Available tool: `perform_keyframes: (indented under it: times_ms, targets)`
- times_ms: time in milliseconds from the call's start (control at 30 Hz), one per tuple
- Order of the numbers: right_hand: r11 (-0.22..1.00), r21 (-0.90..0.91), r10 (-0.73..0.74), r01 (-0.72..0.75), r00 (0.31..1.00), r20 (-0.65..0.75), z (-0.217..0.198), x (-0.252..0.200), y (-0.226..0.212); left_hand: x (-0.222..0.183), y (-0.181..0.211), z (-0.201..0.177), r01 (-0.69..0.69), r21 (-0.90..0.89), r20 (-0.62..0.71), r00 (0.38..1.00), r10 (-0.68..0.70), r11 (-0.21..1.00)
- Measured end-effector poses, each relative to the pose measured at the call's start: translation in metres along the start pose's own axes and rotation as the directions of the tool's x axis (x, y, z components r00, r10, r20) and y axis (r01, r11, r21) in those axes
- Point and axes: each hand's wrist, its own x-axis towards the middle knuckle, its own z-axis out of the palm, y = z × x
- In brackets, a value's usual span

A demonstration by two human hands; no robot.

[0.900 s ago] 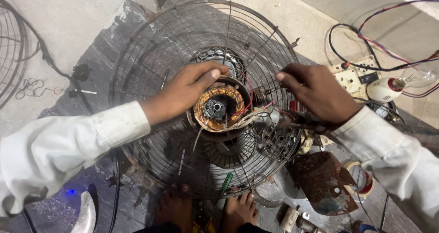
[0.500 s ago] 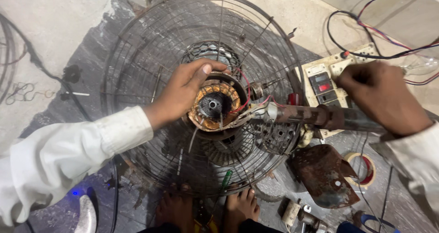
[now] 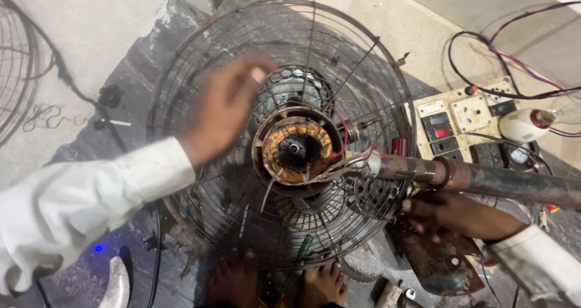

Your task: The person disassembles a ceiling fan motor, removes the rotor shaft, and uses a screwdriver to adjust internal wiring and components. They then reinsert the shaft and continue manipulating the motor assembly.

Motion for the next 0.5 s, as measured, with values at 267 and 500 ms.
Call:
perform_keyframes:
  times_ms: [267,500]
  targets:
    - [0.648,0.729,-0.054,0.220,0.968,-0.244,0.035,0.003,-0.016,-0.003,-0.094,-0.080,0.654,-0.008,-0.198,0.740,-0.642,0.756]
    - [0.748,0.488,-0.215,0.450,0.860,-0.463,0.021,-0.006,-0.037,0.018,-0.090,-0.096,0.522,0.027,-0.218,0.835,-0.505,0.852]
